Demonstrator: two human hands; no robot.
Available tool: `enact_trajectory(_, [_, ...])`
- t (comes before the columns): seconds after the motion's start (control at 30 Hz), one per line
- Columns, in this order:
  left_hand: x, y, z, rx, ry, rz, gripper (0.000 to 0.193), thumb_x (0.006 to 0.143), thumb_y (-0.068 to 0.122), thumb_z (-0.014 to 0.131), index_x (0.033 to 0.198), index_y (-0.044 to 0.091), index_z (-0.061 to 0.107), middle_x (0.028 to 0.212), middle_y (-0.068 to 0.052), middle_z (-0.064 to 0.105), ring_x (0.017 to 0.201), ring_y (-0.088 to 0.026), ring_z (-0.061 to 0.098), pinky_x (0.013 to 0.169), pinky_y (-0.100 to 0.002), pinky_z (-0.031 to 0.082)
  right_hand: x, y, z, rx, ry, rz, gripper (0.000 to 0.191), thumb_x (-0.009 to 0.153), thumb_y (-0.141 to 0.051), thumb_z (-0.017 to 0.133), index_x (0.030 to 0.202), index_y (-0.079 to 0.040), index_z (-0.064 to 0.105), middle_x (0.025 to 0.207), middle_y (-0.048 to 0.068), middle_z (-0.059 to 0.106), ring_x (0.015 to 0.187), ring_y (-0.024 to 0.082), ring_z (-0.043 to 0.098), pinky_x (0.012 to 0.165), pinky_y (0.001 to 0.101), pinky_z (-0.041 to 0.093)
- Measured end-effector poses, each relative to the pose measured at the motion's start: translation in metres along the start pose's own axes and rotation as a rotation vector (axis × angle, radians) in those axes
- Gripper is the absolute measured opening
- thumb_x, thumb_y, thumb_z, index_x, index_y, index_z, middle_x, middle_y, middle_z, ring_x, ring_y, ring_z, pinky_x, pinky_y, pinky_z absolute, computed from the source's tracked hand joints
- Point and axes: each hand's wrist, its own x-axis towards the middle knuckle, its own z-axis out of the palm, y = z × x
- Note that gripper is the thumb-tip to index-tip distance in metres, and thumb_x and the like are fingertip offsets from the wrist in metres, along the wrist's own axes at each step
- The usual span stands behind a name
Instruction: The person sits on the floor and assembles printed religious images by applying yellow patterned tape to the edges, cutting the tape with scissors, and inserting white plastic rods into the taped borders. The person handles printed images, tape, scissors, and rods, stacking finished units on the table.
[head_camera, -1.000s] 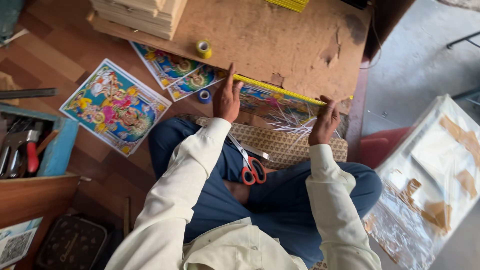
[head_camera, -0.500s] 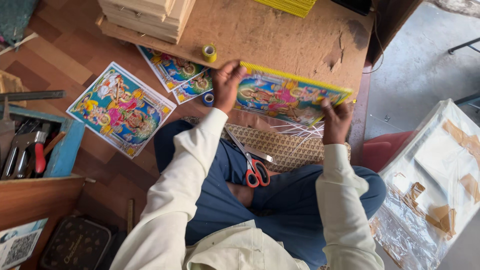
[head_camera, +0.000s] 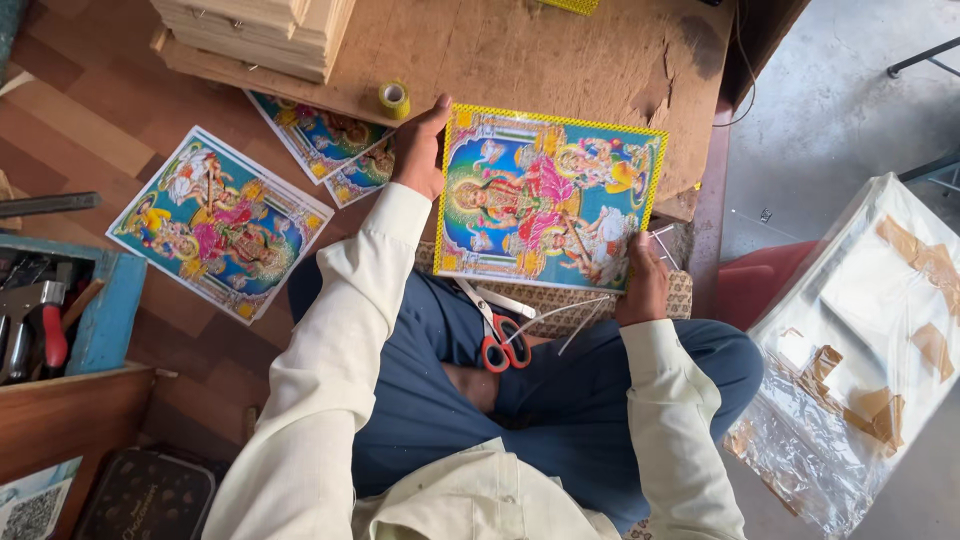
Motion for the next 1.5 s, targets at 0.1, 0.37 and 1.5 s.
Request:
enact_trajectory(0.1, [0.004, -0.007, -0.002, 0.453, 0.137, 0.411, 0.038, 0.098, 0.029, 0.081, 0.080, -0.003, 0.068, 0.079, -0.001, 0.057, 0.074, -0.014, 0.046, 0.065, -0.033, 0.042, 0.003, -0.017, 0.012, 0.490, -0.022, 0.362, 0.047, 0.109, -0.037, 0.049, 0.130, 0.002, 0.063, 0.114, 0.007, 0.074, 0.096, 0.018, 0.073, 0.080, 0.0357, 0.059])
enact_trajectory(0.37, [0.037, 0.005, -0.009, 0.524, 0.056, 0.377, 0.041, 0.099, 0.032, 0.074, 0.074, 0.003, 0.060, 0.073, 0.002, 0.056, 0.069, -0.010, 0.047, 0.064, -0.031, 0.043, 0.020, 0.024, 0.002, 0.547, -0.110, 0.435, 0.024, 0.106, -0.028, 0.056, 0.112, -0.007, 0.065, 0.091, 0.007, 0.068, 0.070, 0.017, 0.068, 0.059, 0.0310, 0.057])
enact_trajectory(1.5, [-0.026, -0.096, -0.067, 0.725, 0.444, 0.308, 0.033, 0.098, 0.025, 0.073, 0.119, 0.003, 0.059, 0.116, -0.011, 0.068, 0.103, -0.023, 0.067, 0.087, -0.036, 0.054, 0.053, -0.022, -0.054, -1.084, -0.119, 0.049, 0.039, 0.098, -0.030, 0.077, 0.136, -0.023, 0.069, 0.130, 0.012, 0.073, 0.114, 0.036, 0.072, 0.097, 0.0461, 0.056])
